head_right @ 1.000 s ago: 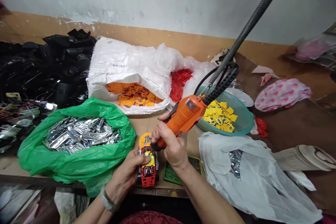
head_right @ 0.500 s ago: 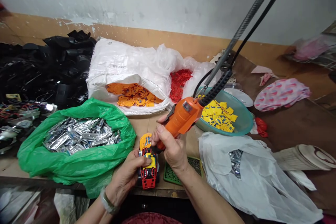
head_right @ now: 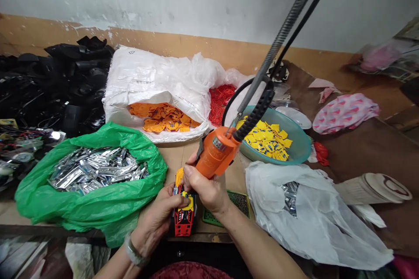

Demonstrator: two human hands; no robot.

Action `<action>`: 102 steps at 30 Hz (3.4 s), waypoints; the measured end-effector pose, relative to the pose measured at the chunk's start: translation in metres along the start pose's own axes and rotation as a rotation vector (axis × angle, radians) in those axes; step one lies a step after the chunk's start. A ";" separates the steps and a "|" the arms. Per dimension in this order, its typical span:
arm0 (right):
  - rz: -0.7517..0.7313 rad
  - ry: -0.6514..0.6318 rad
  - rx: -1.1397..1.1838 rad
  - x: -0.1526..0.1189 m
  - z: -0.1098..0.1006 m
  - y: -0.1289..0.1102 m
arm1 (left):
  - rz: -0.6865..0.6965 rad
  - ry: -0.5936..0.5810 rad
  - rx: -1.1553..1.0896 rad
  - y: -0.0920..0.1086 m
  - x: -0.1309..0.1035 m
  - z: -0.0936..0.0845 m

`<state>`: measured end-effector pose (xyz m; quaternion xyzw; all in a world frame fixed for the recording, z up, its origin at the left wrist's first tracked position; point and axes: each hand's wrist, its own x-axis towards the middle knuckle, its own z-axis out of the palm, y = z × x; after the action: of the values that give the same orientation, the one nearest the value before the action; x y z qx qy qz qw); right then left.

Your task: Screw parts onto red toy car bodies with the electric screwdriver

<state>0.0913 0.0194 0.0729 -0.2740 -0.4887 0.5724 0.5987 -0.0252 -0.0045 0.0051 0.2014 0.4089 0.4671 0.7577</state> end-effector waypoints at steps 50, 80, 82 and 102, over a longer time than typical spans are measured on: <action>-0.051 0.296 -0.191 -0.075 -0.103 0.022 | -0.053 0.136 -0.139 -0.016 0.000 -0.019; -0.172 0.171 0.100 -0.013 -0.020 -0.002 | -0.007 0.179 -0.133 -0.012 -0.004 -0.009; -0.180 0.157 0.107 -0.013 -0.021 0.000 | -0.003 0.177 -0.145 -0.013 -0.003 -0.009; -0.165 0.040 0.031 -0.021 -0.020 0.000 | 0.071 0.226 -0.122 -0.018 0.001 -0.008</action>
<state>0.1122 0.0041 0.0592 -0.2348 -0.4886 0.5231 0.6576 -0.0214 -0.0125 -0.0122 0.1155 0.4552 0.5375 0.7004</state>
